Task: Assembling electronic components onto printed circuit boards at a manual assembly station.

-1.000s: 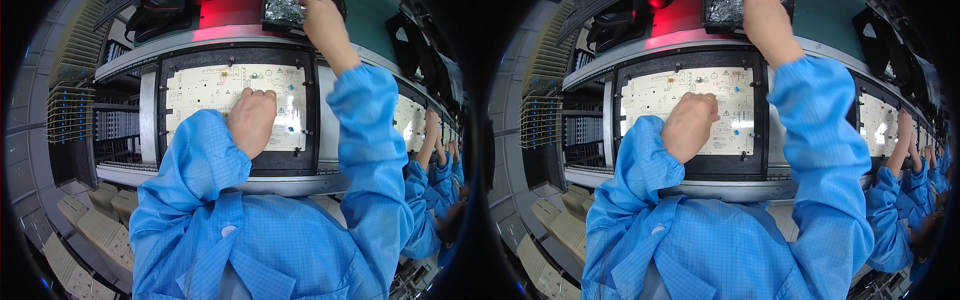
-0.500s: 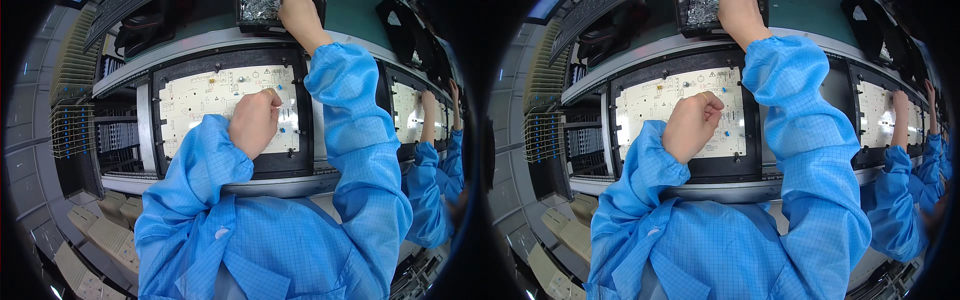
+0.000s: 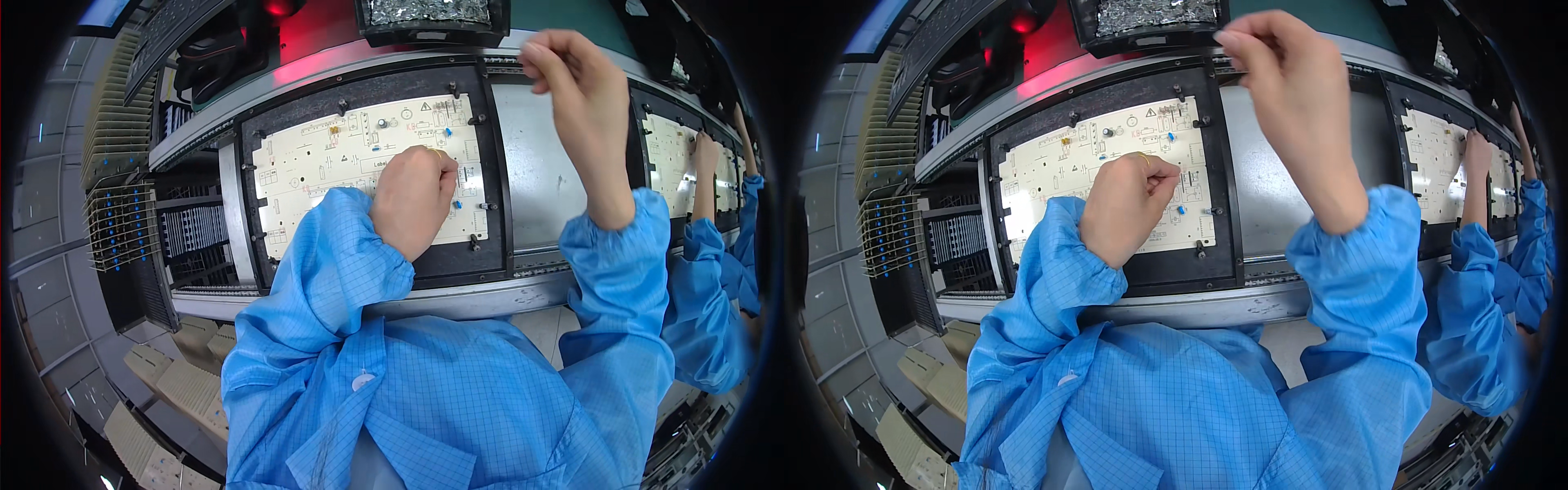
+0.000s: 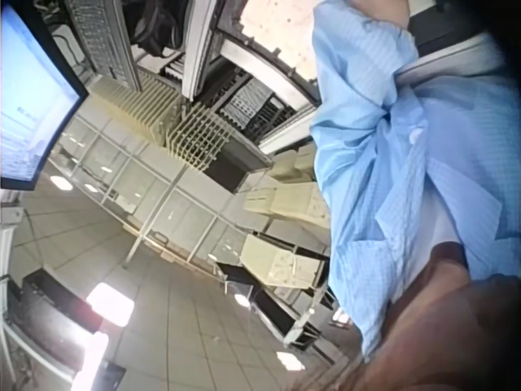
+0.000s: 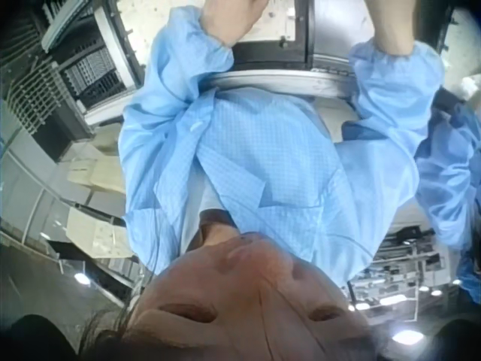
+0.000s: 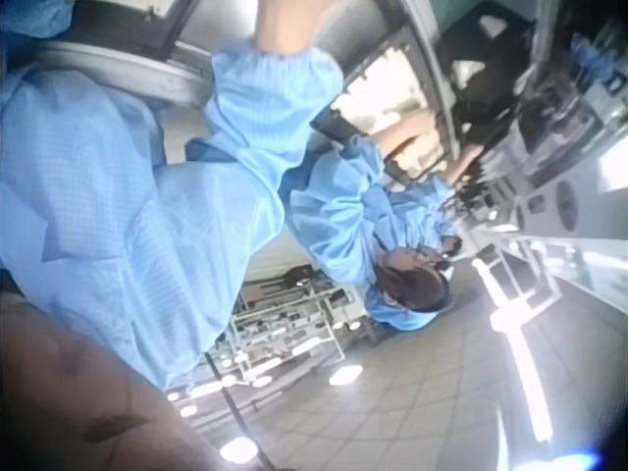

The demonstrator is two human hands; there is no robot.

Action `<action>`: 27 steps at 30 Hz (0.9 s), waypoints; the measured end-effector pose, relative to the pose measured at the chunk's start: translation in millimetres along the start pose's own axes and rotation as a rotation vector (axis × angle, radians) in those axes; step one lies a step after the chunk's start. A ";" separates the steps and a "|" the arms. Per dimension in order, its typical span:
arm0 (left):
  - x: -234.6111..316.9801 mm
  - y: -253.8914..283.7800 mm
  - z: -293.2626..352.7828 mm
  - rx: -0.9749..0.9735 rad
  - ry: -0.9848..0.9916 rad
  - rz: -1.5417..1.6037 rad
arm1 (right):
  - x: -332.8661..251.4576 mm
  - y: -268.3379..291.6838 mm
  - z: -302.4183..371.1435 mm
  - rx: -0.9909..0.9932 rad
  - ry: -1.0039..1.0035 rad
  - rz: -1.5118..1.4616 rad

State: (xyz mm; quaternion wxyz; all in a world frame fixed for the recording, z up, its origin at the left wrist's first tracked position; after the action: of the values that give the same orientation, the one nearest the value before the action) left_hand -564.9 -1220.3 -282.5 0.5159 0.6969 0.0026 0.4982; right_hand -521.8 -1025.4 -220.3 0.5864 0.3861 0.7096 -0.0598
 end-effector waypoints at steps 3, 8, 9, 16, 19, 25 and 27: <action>1.3 -1.1 -0.4 0.005 0.007 -0.017 | 3.4 15.3 22.9 0.049 -0.028 0.059; 13.6 -9.6 3.9 0.049 -0.065 -0.238 | 12.2 2.6 69.0 -0.090 -0.353 -0.112; 14.7 -12.2 4.5 0.059 -0.113 -0.292 | 13.7 -3.9 77.8 -0.123 -0.407 -0.116; -5.7 44.2 17.4 0.157 -0.141 -0.157 | 18.0 -45.1 92.6 -0.224 -0.394 0.022; -13.5 48.3 41.0 0.097 -0.084 -0.220 | 15.6 -51.6 89.8 -0.229 -0.395 0.148; -20.0 38.5 53.5 0.047 -0.044 -0.128 | 13.6 -57.4 85.8 -0.213 -0.365 0.270; -23.0 35.3 53.1 0.050 -0.024 -0.165 | 12.5 -59.5 83.2 -0.239 -0.405 0.307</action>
State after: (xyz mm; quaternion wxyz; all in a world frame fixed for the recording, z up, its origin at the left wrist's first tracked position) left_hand -557.5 -1286.8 -271.4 0.5377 0.7128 0.0662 0.4455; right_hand -493.4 -1105.5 -278.5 0.7598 0.3974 0.5132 0.0377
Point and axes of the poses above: each hand's wrist, its own z-axis away from the middle knuckle, its own y-axis out of the back of the hand, x = y × z, the point moved 3 cm from there along -z, towards the middle knuckle, and after that the axes turned 1 degree about -z, right-handed, at the moved point
